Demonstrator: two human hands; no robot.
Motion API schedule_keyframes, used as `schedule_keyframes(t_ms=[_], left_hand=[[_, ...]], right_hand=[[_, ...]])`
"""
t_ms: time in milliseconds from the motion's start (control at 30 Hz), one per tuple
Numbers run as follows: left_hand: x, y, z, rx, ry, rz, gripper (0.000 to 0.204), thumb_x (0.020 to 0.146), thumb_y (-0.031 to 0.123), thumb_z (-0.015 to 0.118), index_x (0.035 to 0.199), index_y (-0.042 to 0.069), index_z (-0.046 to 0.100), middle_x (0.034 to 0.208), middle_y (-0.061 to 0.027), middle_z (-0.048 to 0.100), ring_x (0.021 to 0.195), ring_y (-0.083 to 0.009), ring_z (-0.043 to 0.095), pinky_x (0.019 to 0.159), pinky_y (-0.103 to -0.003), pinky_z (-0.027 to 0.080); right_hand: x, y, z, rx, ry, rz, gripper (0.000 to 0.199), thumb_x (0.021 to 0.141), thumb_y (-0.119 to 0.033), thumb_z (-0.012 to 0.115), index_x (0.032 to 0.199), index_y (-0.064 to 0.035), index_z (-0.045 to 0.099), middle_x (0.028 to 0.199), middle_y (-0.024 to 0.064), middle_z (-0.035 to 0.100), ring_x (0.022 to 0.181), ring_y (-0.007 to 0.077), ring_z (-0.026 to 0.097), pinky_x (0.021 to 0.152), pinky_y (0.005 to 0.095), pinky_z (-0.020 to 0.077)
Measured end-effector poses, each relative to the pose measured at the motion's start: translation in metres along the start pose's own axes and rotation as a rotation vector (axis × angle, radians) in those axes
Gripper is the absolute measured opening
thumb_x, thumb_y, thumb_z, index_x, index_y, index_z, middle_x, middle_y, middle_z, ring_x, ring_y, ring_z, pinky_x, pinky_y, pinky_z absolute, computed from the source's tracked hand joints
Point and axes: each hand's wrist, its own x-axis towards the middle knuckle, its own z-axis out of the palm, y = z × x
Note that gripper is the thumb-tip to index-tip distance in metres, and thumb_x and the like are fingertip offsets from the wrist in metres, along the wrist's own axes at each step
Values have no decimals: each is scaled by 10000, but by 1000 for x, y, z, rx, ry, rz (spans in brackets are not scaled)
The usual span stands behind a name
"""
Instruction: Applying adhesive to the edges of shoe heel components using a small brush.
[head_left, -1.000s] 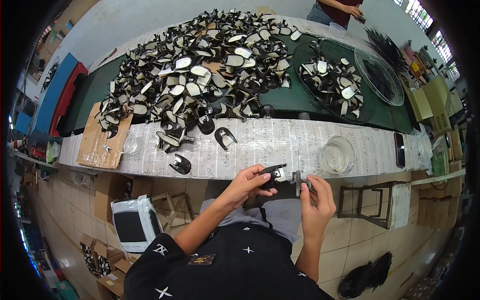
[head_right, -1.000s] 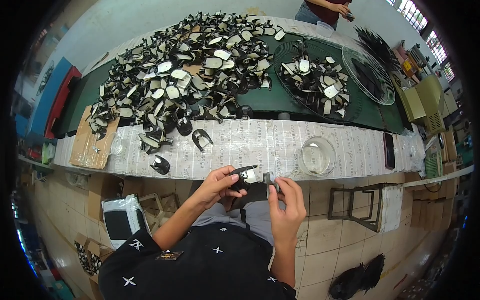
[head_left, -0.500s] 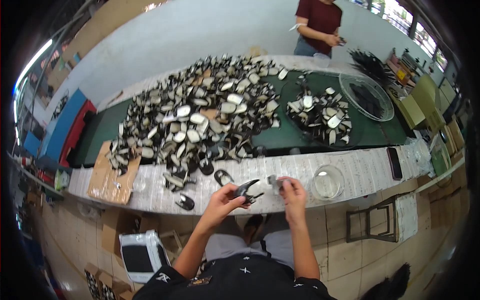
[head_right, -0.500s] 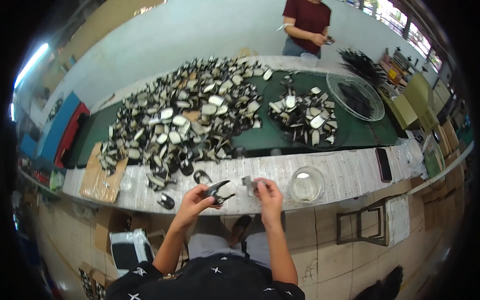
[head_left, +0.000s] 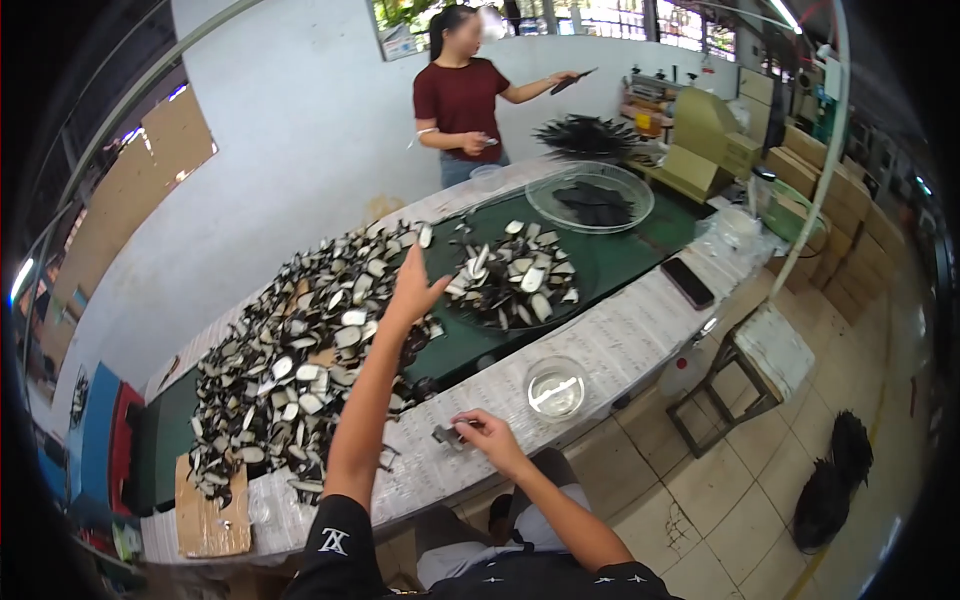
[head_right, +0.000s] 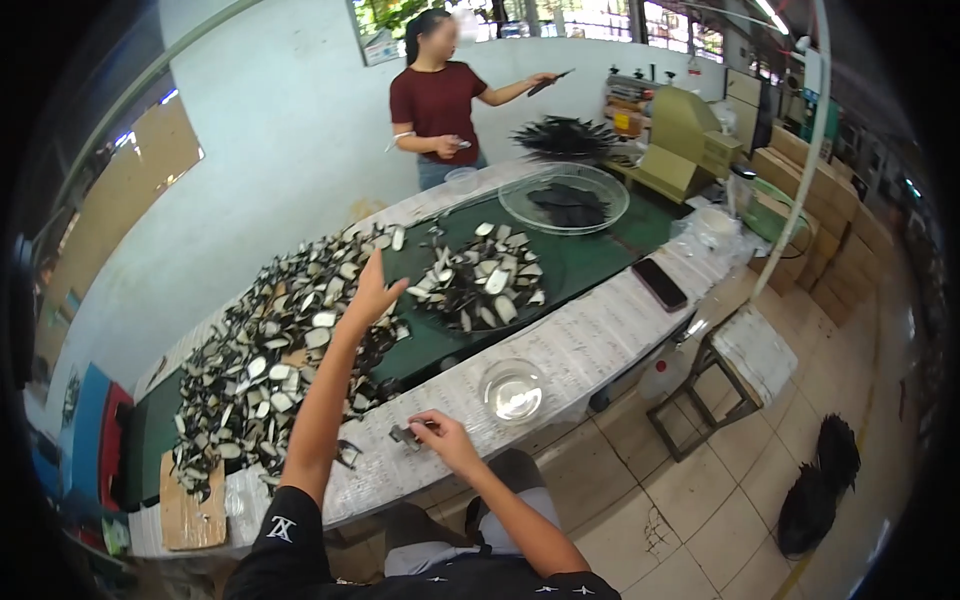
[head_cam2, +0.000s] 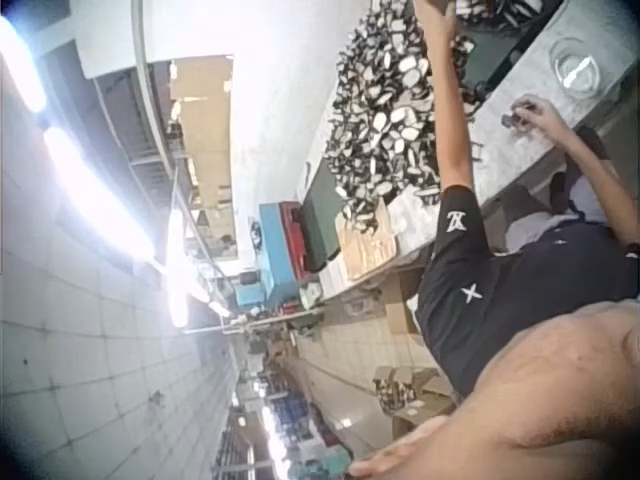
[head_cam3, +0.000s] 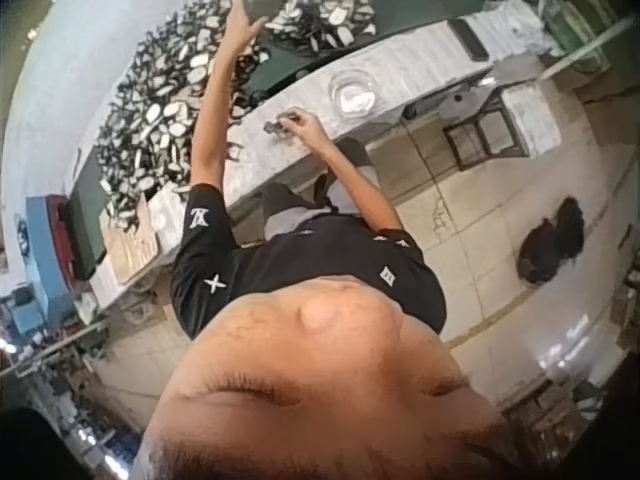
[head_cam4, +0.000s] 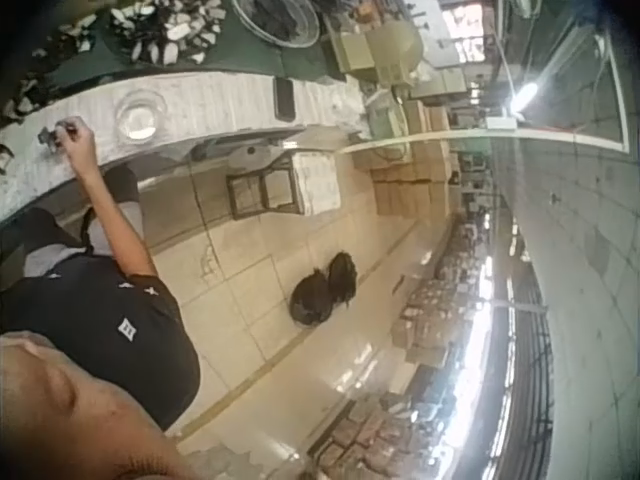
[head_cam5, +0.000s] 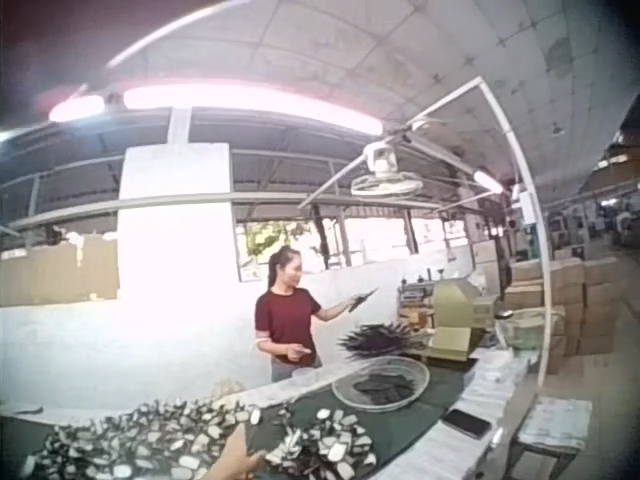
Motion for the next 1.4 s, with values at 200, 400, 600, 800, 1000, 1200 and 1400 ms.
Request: schedule_keyframes(t_ms=[200, 400, 600, 800, 1000, 1200, 1400], left_hand=[[-140, -136, 9, 526, -104, -312, 812, 808, 430, 669, 1365, -86, 380, 1466, -260, 334, 1392, -450, 224, 1131, -519, 208], [-182, -103, -22, 65, -251, -180, 384, 858, 249, 606, 1153, 3, 618, 1241, -251, 546, 1153, -425, 510, 990, -437, 408], [-172, -104, -40, 363, -381, -227, 235, 815, 114, 640, 1001, -28, 645, 922, -236, 620, 845, -405, 608, 752, -465, 487], [-159, -129, -35, 318, -418, -330, 311, 693, 123, 758, 910, -63, 636, 788, -238, 629, 730, -374, 626, 654, -419, 488], [-168, -177, -61, 241, -591, -214, 399, 494, 30, 820, 776, -52, 551, 620, -166, 507, 560, -318, 506, 541, -401, 400], [-173, -151, -84, 146, -395, -336, 280, 617, 44, 764, 839, -43, 619, 618, -89, 458, 545, -227, 455, 532, -362, 369], [-161, -23, -127, -72, -228, -488, 406, 945, 296, 586, 1173, -36, 644, 977, -154, 705, 805, -272, 649, 740, -389, 542]], right_hand=[[-5, -6, -3, -51, 9, -35, 247, 938, -204, 631, 1127, -48, 650, 914, -20, 628, 790, 49, 537, 717, 202, 438], [0, 15, -18, 68, 82, -76, 276, 947, -211, 623, 1139, -14, 627, 998, 27, 654, 891, 88, 602, 808, 251, 491], [5, 9, -18, 184, 81, -36, 262, 963, -278, 598, 1082, -47, 633, 890, -9, 614, 707, 51, 514, 621, 207, 425], [6, 9, -20, 297, 127, -37, 257, 959, -279, 606, 1097, -62, 604, 911, -15, 586, 718, 53, 521, 651, 212, 463], [0, 1, -21, 671, 69, 88, 283, 960, -270, 604, 1159, -81, 536, 914, -25, 541, 759, 61, 541, 687, 222, 492], [2, 1, -24, 660, 63, 67, 269, 949, -261, 623, 1137, -94, 528, 902, -27, 535, 759, 63, 541, 687, 235, 500], [3, 7, -34, 637, 22, 77, 261, 937, -250, 640, 1124, -101, 534, 922, -37, 557, 762, 48, 541, 691, 231, 489]])
